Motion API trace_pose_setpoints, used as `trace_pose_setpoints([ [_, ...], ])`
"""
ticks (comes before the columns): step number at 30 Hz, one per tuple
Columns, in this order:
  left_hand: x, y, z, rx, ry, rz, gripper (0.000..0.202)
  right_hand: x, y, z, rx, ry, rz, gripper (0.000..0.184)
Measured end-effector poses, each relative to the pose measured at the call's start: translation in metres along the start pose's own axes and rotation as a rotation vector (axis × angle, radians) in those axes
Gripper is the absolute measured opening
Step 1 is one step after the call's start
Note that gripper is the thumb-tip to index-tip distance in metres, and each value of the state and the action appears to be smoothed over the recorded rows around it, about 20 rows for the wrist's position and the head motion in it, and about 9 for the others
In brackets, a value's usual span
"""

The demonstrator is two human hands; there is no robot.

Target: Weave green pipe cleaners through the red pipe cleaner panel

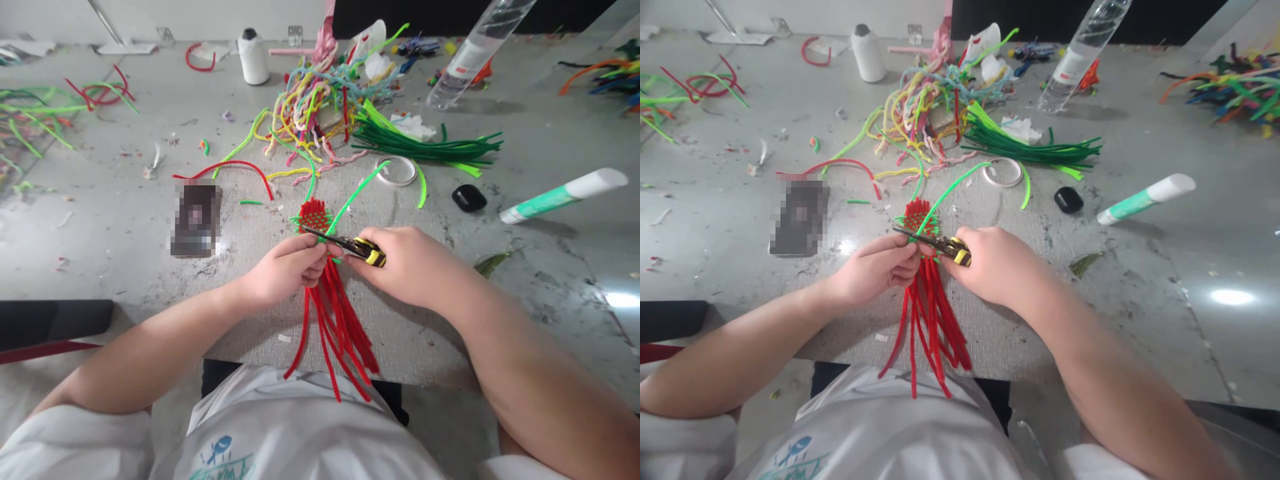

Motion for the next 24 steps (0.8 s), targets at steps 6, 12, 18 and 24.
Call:
trace_pose_setpoints([
  [6, -0.001, 0.003, -0.001, 0.036, -0.092, -0.179, 0.022, -0.001, -0.001, 0.001, 0.032, -0.002, -0.009, 0.026],
  [12, 0.014, 0.007, 0.005, 0.186, -0.365, -0.678, 0.031, -0.005, -0.004, 0.0, 0.011, -0.032, -0.044, 0.026],
  [18, 0.025, 0.003, 0.013, 0.233, -0.426, -0.775, 0.034, -0.011, -0.007, 0.004, 0.036, -0.057, -0.062, 0.032],
  [24, 0.025, 0.005, 0.013, 0.249, -0.41, -0.817, 0.035, -0.016, -0.01, 0.009, 0.088, -0.079, 0.023, 0.034],
])
Point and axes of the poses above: each hand's wrist, its own z-axis away from the middle knuckle, its own y-axis out of the back of the hand, x = y × z, the point moved 6 cm from there along -z, towards the middle knuckle, and after that the axes turned 4 degrees about -y, right-handed, at the moved point
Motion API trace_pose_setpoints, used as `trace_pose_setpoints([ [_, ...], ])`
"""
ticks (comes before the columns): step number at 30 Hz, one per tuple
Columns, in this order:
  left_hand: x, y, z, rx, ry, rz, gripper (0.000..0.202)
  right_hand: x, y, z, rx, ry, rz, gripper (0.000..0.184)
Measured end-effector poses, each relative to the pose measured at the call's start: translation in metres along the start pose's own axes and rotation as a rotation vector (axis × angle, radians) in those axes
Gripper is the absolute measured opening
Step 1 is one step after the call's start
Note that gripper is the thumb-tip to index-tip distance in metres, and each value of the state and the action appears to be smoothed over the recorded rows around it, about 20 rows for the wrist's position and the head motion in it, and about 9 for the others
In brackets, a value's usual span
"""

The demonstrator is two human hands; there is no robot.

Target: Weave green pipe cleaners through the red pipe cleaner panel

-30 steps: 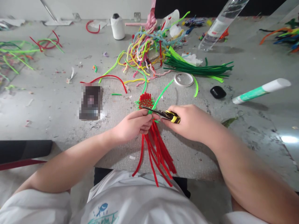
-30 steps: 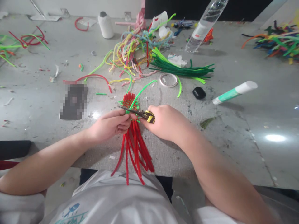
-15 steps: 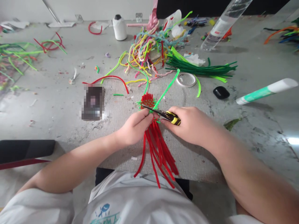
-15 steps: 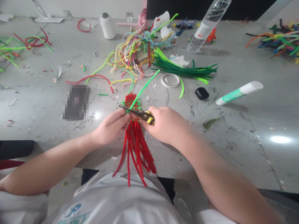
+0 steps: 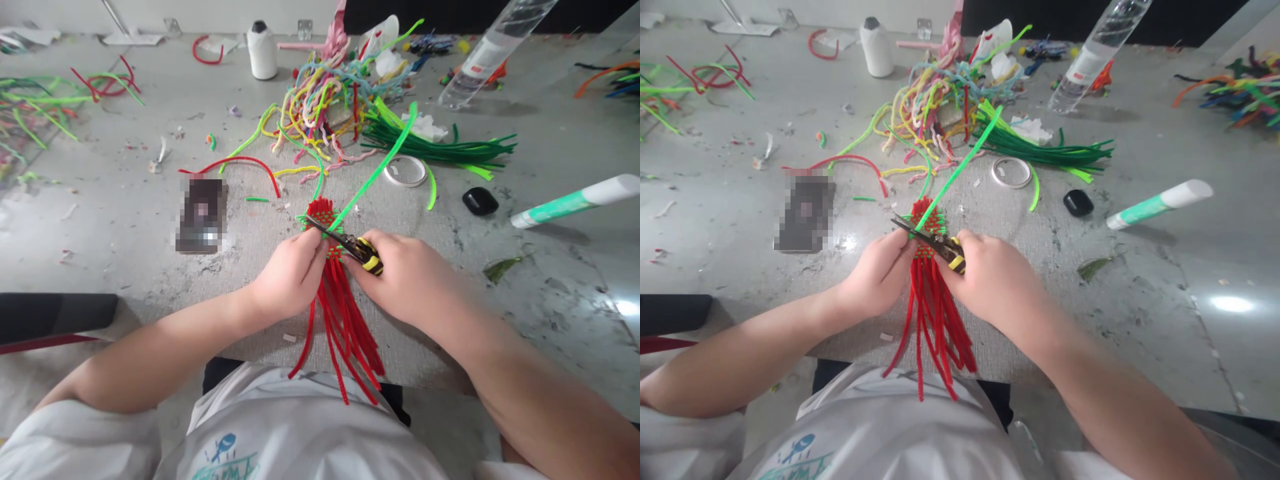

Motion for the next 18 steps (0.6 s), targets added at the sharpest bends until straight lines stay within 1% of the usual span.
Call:
trace_pose_setpoints([
  [7, 0.0005, -0.0009, -0.0016, -0.017, -0.017, 0.004, 0.034, -0.0014, -0.0003, -0.0007, 0.034, 0.004, 0.079, 0.033],
  [12, -0.0008, -0.0003, -0.0022, -0.011, 0.006, 0.0, 0.033, -0.0008, 0.0026, -0.001, 0.072, 0.016, 0.101, 0.029],
  [15, -0.0017, 0.0, -0.0012, -0.011, 0.014, 0.002, 0.031, 0.0, 0.0029, -0.0013, 0.067, -0.02, 0.124, 0.029],
  [18, -0.0032, 0.0005, -0.0007, -0.01, 0.034, 0.007, 0.029, 0.0008, 0.0043, -0.0023, 0.094, -0.055, 0.138, 0.03],
])
Point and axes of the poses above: each hand's wrist, its own z-axis away from the middle knuckle, its own y-axis out of the back of the hand, x = y × z, the point moved 6 cm from there along -z, towards the middle knuckle, and after that the axes turned 4 degrees about -y, right-handed, at the moved point
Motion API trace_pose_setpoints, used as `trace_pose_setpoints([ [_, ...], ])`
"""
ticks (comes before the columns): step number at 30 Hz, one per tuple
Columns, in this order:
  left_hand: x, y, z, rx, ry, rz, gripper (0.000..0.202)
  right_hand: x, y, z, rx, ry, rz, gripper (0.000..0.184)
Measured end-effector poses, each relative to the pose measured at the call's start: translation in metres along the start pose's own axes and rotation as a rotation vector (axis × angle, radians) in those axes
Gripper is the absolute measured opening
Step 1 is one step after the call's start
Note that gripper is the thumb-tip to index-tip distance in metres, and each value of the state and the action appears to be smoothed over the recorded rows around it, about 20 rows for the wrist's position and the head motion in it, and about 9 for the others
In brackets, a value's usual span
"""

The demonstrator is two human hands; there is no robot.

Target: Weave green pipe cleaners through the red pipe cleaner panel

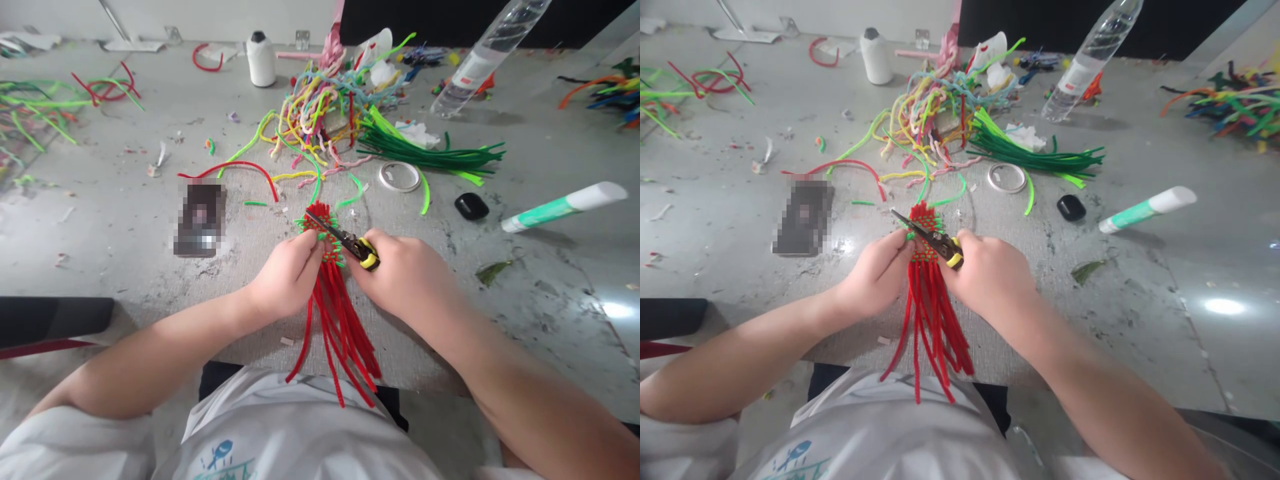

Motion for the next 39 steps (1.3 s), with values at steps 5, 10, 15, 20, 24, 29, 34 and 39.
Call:
trace_pose_setpoints([
  [5, -0.001, 0.003, -0.006, 0.0, 0.021, 0.017, 0.03, 0.003, 0.003, -0.002, -0.001, -0.024, -0.03, 0.038],
  [10, -0.008, 0.008, -0.015, -0.022, 0.087, -0.1, 0.022, 0.015, 0.007, -0.009, -0.032, -0.058, -0.189, 0.034],
  [15, -0.014, 0.009, -0.019, -0.017, 0.168, 0.011, 0.022, 0.04, 0.002, -0.03, 0.045, -0.156, -0.226, 0.02],
  [20, -0.016, 0.004, -0.016, -0.05, 0.22, 0.178, 0.028, 0.045, -0.003, -0.066, 0.028, -0.24, -0.26, 0.025],
  [24, -0.015, 0.004, -0.016, -0.048, 0.204, 0.155, 0.022, 0.027, 0.005, -0.1, -0.025, -0.318, -0.164, 0.036],
  [29, -0.016, 0.007, -0.02, -0.033, 0.175, 0.138, 0.017, -0.001, 0.003, -0.133, -0.133, -0.322, -0.093, 0.048],
  [34, -0.016, 0.008, -0.021, -0.019, 0.197, 0.243, 0.018, -0.015, -0.009, -0.145, -0.141, -0.33, -0.099, 0.054],
  [39, -0.018, 0.002, -0.015, 0.026, 0.404, 0.634, 0.023, -0.016, -0.009, -0.139, -0.13, -0.348, -0.097, 0.047],
])
Point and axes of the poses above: each hand's wrist, its own z-axis away from the middle knuckle, its own y-axis out of the back of the hand, x = y × z, the point moved 6 cm from there along -z, towards the middle knuckle, and after that the axes turned 4 degrees about -y, right-handed, at the moved point
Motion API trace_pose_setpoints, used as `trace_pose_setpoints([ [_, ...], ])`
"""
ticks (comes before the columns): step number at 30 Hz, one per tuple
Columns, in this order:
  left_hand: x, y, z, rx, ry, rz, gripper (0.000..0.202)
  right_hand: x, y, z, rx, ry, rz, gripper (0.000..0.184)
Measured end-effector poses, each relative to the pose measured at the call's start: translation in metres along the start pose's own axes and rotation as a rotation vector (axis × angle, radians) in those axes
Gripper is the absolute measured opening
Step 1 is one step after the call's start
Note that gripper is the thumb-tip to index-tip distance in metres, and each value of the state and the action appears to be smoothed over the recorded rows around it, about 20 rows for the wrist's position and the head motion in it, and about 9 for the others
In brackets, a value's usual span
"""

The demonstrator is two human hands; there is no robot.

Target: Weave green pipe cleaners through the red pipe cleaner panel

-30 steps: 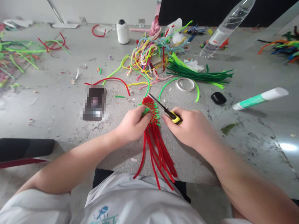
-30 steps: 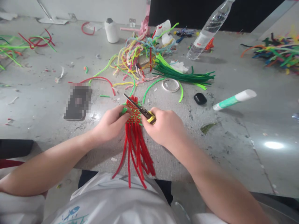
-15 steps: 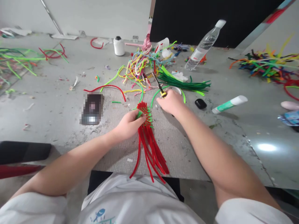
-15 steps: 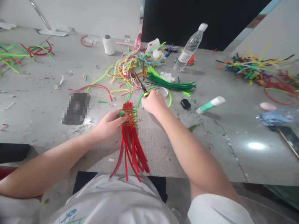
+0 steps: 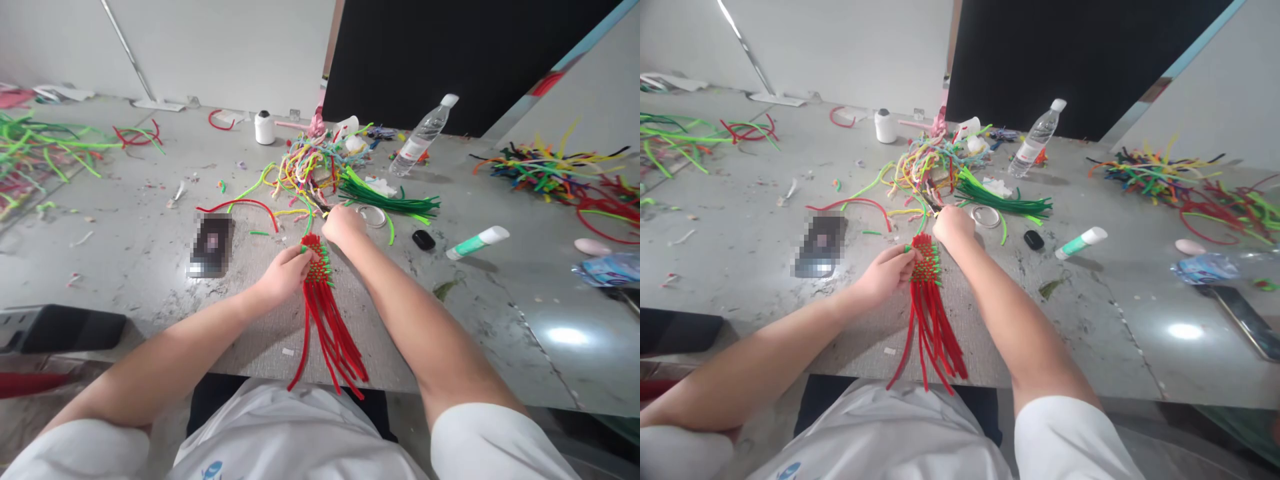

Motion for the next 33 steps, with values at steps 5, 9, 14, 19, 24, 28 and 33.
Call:
trace_pose_setpoints([
  [5, -0.005, -0.001, 0.001, 0.038, 0.047, 0.314, 0.026, 0.018, 0.012, 0.017, 0.093, 0.017, -0.121, 0.037],
  [9, -0.01, -0.006, -0.002, -0.009, 0.035, 0.484, 0.019, 0.031, 0.011, 0.049, 0.137, 0.213, -0.566, 0.012],
  [14, -0.014, -0.008, -0.005, 0.02, 0.018, 0.561, 0.018, 0.032, -0.005, 0.09, 0.109, 0.424, -0.911, 0.008],
  [19, -0.016, -0.008, -0.005, -0.043, 0.001, 0.572, 0.017, 0.03, -0.01, 0.097, 0.218, 0.448, -0.894, 0.011],
  [24, -0.026, -0.007, -0.008, -0.05, -0.03, 0.55, 0.01, 0.03, -0.014, 0.097, 0.199, 0.467, -0.853, 0.007],
  [28, -0.031, -0.003, -0.01, -0.008, -0.028, 0.521, 0.009, 0.027, -0.022, 0.097, 0.138, 0.467, -0.868, 0.007],
  [33, -0.032, 0.001, -0.014, 0.056, 0.01, 0.497, 0.01, 0.023, -0.026, 0.096, 0.184, 0.519, -0.852, 0.007],
])
Point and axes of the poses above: each hand's wrist, its own z-axis away from the middle knuckle, its own y-axis out of the back of the hand, x = y × z, the point moved 6 cm from there along -z, towards the middle knuckle, and after that the axes turned 4 degrees about -y, right-handed, at the moved point
